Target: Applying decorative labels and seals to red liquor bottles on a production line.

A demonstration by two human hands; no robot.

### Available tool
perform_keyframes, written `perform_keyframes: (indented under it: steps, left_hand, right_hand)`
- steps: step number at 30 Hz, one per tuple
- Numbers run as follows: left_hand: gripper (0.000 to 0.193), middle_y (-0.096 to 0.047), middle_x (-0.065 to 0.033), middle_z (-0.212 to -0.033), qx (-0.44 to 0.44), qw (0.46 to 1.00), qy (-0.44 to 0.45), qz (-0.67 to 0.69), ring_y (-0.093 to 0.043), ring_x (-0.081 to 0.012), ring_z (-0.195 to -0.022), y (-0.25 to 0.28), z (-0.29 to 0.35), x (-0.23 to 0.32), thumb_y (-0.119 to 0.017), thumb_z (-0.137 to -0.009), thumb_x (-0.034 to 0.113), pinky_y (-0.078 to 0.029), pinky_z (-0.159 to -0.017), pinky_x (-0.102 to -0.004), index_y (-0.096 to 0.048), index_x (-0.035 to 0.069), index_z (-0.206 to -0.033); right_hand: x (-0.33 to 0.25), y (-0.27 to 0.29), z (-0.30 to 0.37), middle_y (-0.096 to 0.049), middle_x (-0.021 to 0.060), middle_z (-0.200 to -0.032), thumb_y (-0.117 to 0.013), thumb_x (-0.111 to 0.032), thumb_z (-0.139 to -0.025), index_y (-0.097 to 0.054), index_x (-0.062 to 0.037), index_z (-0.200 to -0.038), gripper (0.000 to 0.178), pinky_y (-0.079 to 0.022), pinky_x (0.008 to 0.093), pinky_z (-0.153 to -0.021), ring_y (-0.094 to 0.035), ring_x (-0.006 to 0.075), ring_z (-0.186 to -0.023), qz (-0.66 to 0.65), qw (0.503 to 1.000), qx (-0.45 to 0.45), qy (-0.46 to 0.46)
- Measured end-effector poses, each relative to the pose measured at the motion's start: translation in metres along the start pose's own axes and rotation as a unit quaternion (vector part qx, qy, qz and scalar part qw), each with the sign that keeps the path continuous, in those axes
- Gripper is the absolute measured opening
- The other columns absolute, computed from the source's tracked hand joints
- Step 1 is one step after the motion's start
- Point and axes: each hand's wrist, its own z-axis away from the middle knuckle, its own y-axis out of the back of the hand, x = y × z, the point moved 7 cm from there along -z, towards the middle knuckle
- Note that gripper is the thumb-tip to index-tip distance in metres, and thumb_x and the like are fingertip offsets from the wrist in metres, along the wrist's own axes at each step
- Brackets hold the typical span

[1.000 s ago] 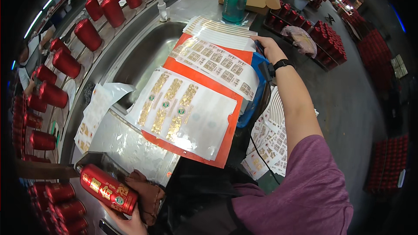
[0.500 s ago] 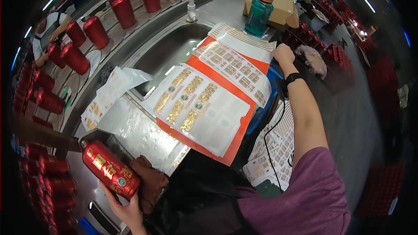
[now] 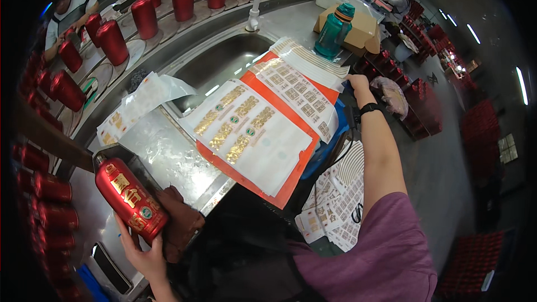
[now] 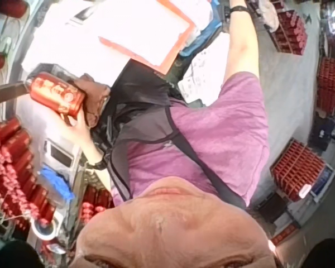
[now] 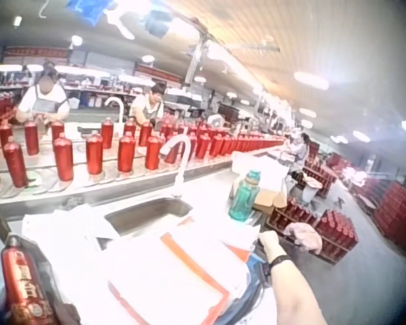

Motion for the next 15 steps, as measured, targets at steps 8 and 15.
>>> perform_keyframes:
  steps: [8, 15]
  left_hand:
    - [0.084, -0.042, -0.0163, -0.15, 0.002, 0.999, 0.034, 0.043, -0.053, -0.0258, -0.128, -0.003, 0.006, -0.011, -0.07, -0.082, -0.007, -0.048, -0.105, -0.038, -0.031, 0.004, -0.155]
    - [0.087, -0.044, -0.0162, -0.148, 0.018, 0.997, 0.035, 0.069, -0.053, -0.0258, -0.128, -0.005, 0.007, -0.011, -0.071, -0.08, -0.006, -0.046, -0.105, -0.0376, -0.029, 0.005, -0.156]
  right_hand:
    - [0.027, -0.018, -0.002, -0.069, 0.0105, -0.079, -0.087, -0.015, -0.068, -0.072, 0.0087, -0.082, 0.031, -0.049, 0.0356, -0.063, -0.063, 0.0197, -0.067, -0.274, 0.956, 0.009, -0.103]
    - [-0.004, 0.023, 0.009, -0.072, 0.0222, -0.105, -0.072, -0.031, -0.079, -0.075, -0.0021, -0.1, 0.036, -0.053, 0.0435, -0.087, -0.069, 0.0391, -0.1, 0.129, 0.989, 0.066, 0.021]
